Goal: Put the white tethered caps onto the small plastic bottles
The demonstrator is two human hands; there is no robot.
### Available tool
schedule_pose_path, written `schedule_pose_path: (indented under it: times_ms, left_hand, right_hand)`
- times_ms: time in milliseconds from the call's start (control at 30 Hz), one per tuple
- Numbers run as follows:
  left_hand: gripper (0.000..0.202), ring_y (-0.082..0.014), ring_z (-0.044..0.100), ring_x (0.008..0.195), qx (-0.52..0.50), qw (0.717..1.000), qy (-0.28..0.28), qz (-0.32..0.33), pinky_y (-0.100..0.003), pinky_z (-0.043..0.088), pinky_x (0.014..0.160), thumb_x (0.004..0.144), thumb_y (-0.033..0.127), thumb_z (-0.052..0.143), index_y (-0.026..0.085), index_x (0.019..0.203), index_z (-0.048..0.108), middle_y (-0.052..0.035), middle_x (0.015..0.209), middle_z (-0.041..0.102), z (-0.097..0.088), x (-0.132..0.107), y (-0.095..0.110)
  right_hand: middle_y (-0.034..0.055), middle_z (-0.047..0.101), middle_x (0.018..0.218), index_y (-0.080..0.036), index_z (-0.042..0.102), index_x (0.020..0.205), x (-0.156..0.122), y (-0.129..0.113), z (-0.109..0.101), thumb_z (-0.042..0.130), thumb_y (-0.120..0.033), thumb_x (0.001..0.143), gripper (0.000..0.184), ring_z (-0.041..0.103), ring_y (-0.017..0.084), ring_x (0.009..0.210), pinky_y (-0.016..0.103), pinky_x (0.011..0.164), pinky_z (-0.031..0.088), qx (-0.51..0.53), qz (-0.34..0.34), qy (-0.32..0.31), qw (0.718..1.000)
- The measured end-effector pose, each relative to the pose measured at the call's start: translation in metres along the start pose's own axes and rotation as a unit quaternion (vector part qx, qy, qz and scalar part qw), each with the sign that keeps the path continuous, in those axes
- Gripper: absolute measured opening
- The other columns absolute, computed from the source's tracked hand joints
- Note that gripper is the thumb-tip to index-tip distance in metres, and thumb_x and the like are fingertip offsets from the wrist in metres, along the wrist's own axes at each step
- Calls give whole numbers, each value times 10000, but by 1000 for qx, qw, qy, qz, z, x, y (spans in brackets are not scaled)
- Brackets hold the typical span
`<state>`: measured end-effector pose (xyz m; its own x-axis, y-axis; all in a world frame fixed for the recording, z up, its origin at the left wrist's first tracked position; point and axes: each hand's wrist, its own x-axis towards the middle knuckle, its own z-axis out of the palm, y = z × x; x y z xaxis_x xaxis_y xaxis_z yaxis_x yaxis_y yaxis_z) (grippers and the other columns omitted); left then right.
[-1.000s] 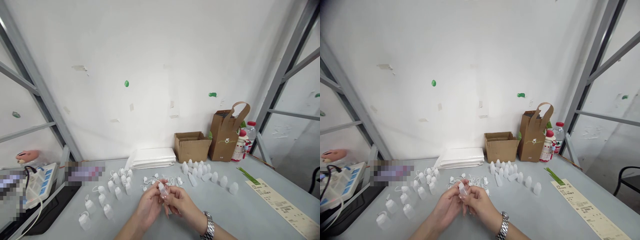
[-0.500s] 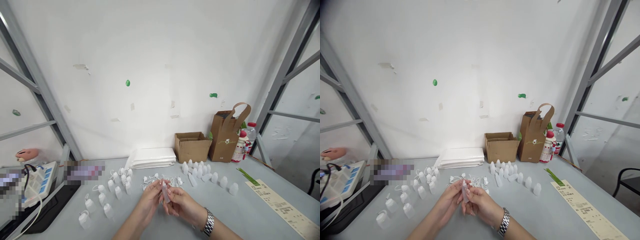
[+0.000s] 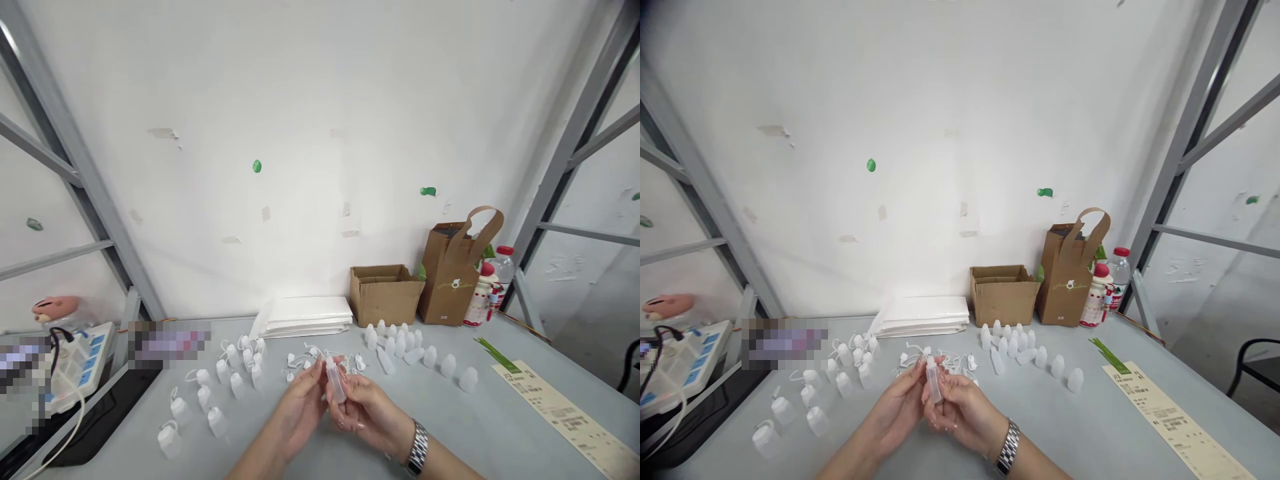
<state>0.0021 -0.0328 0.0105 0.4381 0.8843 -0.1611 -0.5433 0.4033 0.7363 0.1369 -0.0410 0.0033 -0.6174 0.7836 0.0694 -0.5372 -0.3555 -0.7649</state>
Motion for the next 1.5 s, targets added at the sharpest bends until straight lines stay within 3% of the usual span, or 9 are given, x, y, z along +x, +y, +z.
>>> schedule_pose_path:
  times_ms: [233,400,533,600,667,733,833,1233,1500]
  left_hand:
    - [260,-82,426,379,32,999,-22,24,-203,376,451,759,394,589,139,771,635,53,413,468,-1,3,-4]
    - [288,-137,547,551,51,998,-33,16,-240,426,589,730,383,625,133,871,653,30,456,507,2,0,6]
    - [411,-196,578,772,153,984,65,59,-299,412,708,773,493,499,156,964,637,-61,782,634,-6,0,29]
    - [318,-180,534,624,316,918,190,145,-280,370,597,742,467,539,174,803,646,-28,677,586,-16,3,36]
    - [193,-196,492,630,371,882,225,184,-288,338,621,683,388,626,203,740,619,5,614,519,-28,6,35]
    - [138,-237,480,728,486,812,227,230,-329,330,706,700,342,601,229,779,617,-12,696,521,-37,9,29]
    - [181,-286,452,888,571,761,185,246,-387,286,828,713,226,555,254,866,647,-55,840,553,-46,14,17]
    - [199,-285,445,845,598,759,120,227,-419,267,848,715,127,527,250,706,682,-64,743,561,-59,28,10]
    - [161,-273,471,936,482,822,166,255,-415,259,943,689,243,619,257,831,694,-58,840,568,-46,24,20]
  right_hand:
    - [-2,584,494,-108,632,723,1,0,3,621,-501,728,393,311,34,329,207,392,160,-73,15,6,997]
    - [-5,577,510,-117,615,728,0,1,2,623,-485,734,368,310,35,339,211,406,155,-55,3,2,998]
    - [-47,494,473,-131,600,766,0,-3,0,593,-466,764,335,276,43,354,216,443,200,-37,-47,41,997]
    - [-56,471,466,-129,598,771,1,-6,-2,589,-455,772,325,251,42,358,217,448,193,-50,-77,83,992]
    - [-58,463,465,-132,597,772,2,-9,-5,594,-476,761,344,250,48,374,215,449,186,-71,-94,125,985]
    - [-59,459,455,-136,596,762,3,-9,-7,596,-520,739,385,260,54,383,214,445,188,-89,-102,152,979]
    - [-55,472,458,-139,597,752,4,-7,-8,594,-558,720,420,280,52,378,209,438,206,-107,-106,170,974]
    - [-32,553,542,-126,600,776,2,-4,-2,578,-532,749,407,381,37,371,188,421,263,-185,-75,173,965]
    - [21,654,690,-127,587,788,4,-6,-2,665,-521,654,423,463,39,396,190,456,355,-237,-84,214,944]
